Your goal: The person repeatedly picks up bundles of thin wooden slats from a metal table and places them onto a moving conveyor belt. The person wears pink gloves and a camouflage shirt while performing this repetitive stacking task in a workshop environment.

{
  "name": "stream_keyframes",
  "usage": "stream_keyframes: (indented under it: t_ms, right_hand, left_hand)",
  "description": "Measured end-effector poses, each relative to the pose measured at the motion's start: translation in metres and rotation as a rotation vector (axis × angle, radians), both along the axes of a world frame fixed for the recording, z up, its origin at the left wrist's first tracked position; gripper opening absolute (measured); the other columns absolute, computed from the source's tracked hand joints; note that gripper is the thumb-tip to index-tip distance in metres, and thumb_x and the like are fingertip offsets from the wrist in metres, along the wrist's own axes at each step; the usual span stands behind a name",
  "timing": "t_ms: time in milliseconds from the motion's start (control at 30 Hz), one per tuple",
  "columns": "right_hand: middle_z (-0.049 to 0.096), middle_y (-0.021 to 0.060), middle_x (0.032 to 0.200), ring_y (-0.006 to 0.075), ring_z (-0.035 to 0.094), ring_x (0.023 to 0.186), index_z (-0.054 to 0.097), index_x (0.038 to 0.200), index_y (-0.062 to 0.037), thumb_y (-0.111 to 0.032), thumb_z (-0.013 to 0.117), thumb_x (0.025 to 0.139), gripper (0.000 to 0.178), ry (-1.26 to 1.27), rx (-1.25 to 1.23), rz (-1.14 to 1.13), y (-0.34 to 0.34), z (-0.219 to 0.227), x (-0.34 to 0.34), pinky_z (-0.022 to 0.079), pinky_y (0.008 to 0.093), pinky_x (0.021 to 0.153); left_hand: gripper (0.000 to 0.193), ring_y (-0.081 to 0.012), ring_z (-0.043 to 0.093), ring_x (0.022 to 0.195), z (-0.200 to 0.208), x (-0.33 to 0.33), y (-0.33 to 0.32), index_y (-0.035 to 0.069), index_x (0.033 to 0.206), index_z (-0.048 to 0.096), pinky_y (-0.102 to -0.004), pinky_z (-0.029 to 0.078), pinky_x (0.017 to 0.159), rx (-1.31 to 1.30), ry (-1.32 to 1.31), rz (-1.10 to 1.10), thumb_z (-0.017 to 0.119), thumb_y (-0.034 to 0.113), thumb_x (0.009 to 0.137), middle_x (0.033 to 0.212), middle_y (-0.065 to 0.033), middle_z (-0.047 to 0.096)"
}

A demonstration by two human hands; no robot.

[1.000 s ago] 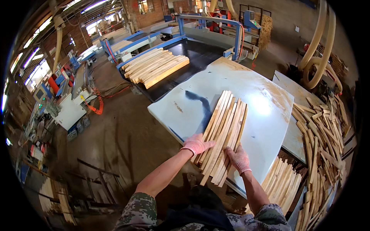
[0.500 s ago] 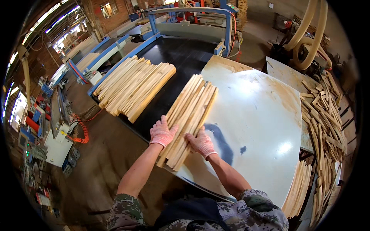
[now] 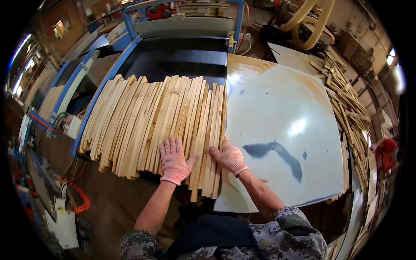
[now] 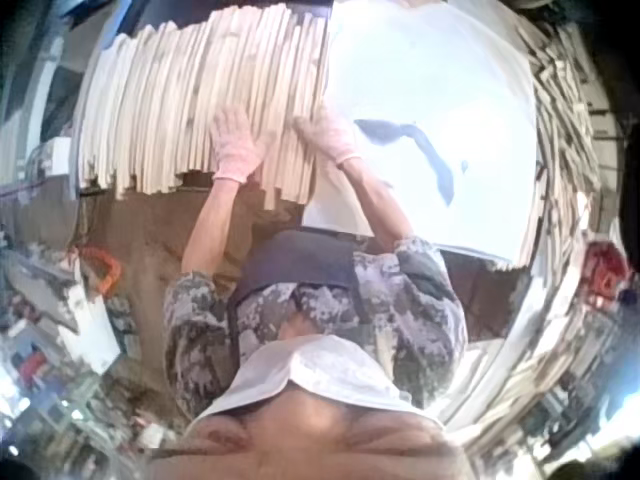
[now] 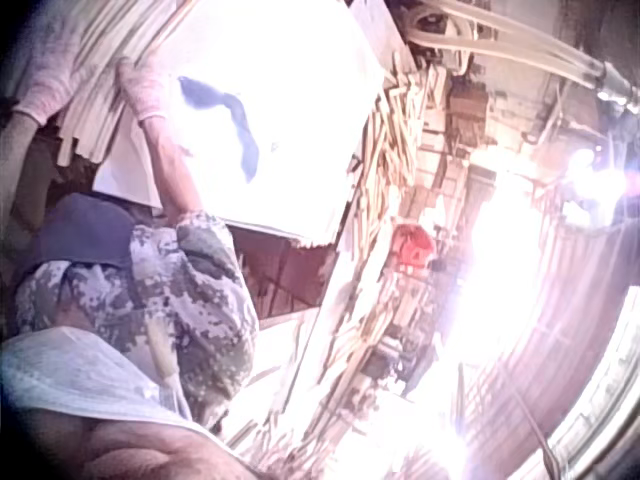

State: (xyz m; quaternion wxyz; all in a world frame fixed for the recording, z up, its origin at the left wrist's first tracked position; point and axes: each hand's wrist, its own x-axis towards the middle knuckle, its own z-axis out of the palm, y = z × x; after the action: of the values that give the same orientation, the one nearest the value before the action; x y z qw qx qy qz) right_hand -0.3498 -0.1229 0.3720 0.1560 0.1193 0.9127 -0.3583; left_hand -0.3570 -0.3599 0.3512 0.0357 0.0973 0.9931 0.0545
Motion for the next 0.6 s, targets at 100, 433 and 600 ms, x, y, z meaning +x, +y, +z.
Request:
stream_keyframes:
  t_ms: [100,433,600]
  right_hand:
    - [0.076,0.0305,0.106,0.0450,0.075,0.104,0.040,0.154,0.0064,-0.063,0.063,0.095,0.094,0.007,0.062,-0.054,-0.011,0.003,0.001,0.059,0.0490,0.091]
    - [0.075,0.0308,0.113,0.0434,0.073,0.112,0.031,0.158,0.0126,-0.062,0.053,0.102,0.096,-0.055,0.073,-0.057,-0.018,-0.004,0.004,0.058,0.0482,0.095]
    - [0.075,0.0296,0.114,0.0453,0.072,0.113,0.046,0.145,0.0113,-0.061,0.049,0.104,0.083,-0.082,0.097,-0.100,-0.014,0.003,-0.002,0.056,0.0531,0.098]
  left_hand:
    - [0.112,-0.0462,0.013,0.164,0.002,0.000,-0.012,-0.005,0.168,0.022,-0.0585,0.004,0.133,0.095,0.003,-0.081,0.062,0.069,0.094,0.175,-0.0307,0.018]
    - [0.101,-0.0465,0.018,0.162,-0.016,-0.001,-0.028,-0.007,0.162,0.033,-0.0585,0.009,0.133,0.097,0.069,-0.111,0.070,0.058,0.094,0.172,-0.0312,0.025]
    - [0.093,-0.0467,0.027,0.159,-0.009,0.001,-0.043,-0.002,0.161,0.039,-0.0562,0.019,0.132,0.331,0.066,-0.086,0.077,0.047,0.092,0.169,-0.0302,0.033]
